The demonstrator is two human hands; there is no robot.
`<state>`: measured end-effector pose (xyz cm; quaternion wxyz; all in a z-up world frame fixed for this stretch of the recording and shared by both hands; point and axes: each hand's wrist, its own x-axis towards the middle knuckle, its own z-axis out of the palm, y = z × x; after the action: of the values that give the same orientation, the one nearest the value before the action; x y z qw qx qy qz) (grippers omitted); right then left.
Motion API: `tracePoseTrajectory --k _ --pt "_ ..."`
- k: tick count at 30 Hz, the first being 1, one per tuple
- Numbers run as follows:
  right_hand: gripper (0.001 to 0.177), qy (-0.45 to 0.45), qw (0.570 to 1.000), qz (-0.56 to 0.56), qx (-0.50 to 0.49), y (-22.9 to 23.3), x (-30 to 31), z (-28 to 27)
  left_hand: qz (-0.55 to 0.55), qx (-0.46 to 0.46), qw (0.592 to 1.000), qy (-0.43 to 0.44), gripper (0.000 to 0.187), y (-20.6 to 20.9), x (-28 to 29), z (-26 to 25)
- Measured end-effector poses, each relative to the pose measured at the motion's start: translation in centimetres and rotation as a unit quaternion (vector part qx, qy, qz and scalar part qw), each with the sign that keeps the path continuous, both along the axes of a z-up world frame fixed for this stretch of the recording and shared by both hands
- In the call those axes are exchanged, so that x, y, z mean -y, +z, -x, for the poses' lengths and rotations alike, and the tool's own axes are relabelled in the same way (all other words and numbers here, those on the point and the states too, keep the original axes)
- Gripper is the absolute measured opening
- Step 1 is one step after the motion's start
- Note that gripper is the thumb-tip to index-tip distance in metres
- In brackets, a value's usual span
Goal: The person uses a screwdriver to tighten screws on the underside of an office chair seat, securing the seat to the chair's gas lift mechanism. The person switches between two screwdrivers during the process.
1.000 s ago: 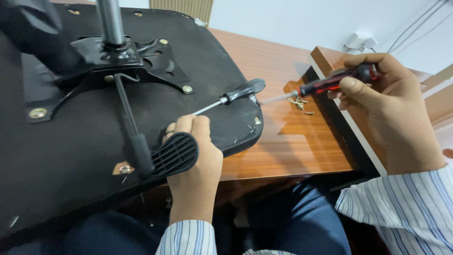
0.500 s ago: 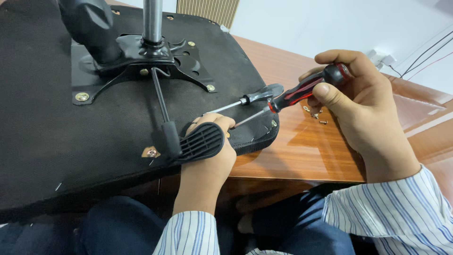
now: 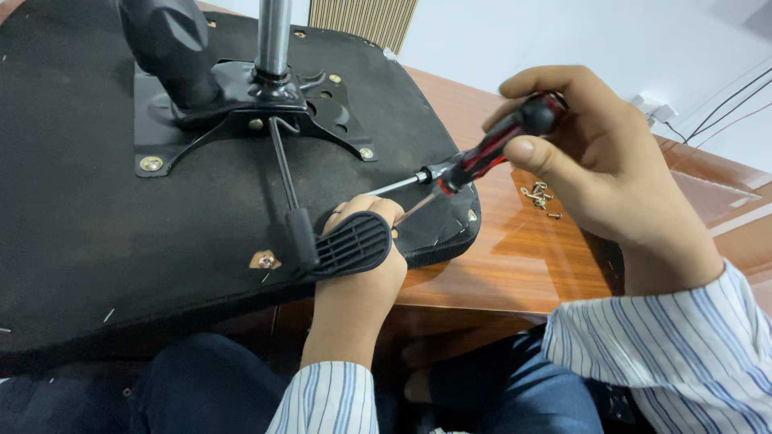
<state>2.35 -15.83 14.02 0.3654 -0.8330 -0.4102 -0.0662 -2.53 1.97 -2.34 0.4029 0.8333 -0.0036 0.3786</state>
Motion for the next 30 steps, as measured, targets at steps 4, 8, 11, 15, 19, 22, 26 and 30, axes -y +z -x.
tracePoseTrajectory --k 4,8,11,15,19,22,26,30 --pt "0.036 0.013 0.988 0.079 0.132 0.6 -1.7 -1.3 0.010 0.017 1.000 -0.015 0.015 0.4 -0.2 0.2" --pt "0.037 -0.029 0.995 0.024 0.090 -0.8 -3.8 -1.7 0.002 -0.010 1.000 -0.002 0.016 0.9 0.0 0.1" --pt "0.033 0.039 0.998 0.018 0.038 -0.1 -4.6 -1.3 0.036 -0.060 0.998 -0.006 0.014 1.0 0.2 0.0" --pt "0.028 0.163 0.981 0.066 -0.080 2.4 -4.6 -0.6 0.052 -0.067 0.996 -0.028 0.012 0.9 0.1 -0.2" --pt "0.030 0.124 0.986 0.092 -0.063 2.9 -5.0 0.8 0.039 -0.081 0.996 -0.001 0.011 1.0 0.3 -0.3" --pt "0.021 0.196 0.953 -0.131 -0.190 1.5 -5.6 1.3 0.035 -0.076 0.996 0.019 0.010 1.1 0.7 -0.3" --pt "0.029 0.120 0.925 -0.282 -0.225 -0.4 -6.7 0.9 0.034 -0.070 0.997 0.006 0.009 0.8 0.5 -0.7" --pt "0.039 0.088 0.935 -0.302 -0.165 -1.9 -8.6 0.4 0.034 -0.065 0.997 -0.003 0.006 0.6 0.4 -0.7"
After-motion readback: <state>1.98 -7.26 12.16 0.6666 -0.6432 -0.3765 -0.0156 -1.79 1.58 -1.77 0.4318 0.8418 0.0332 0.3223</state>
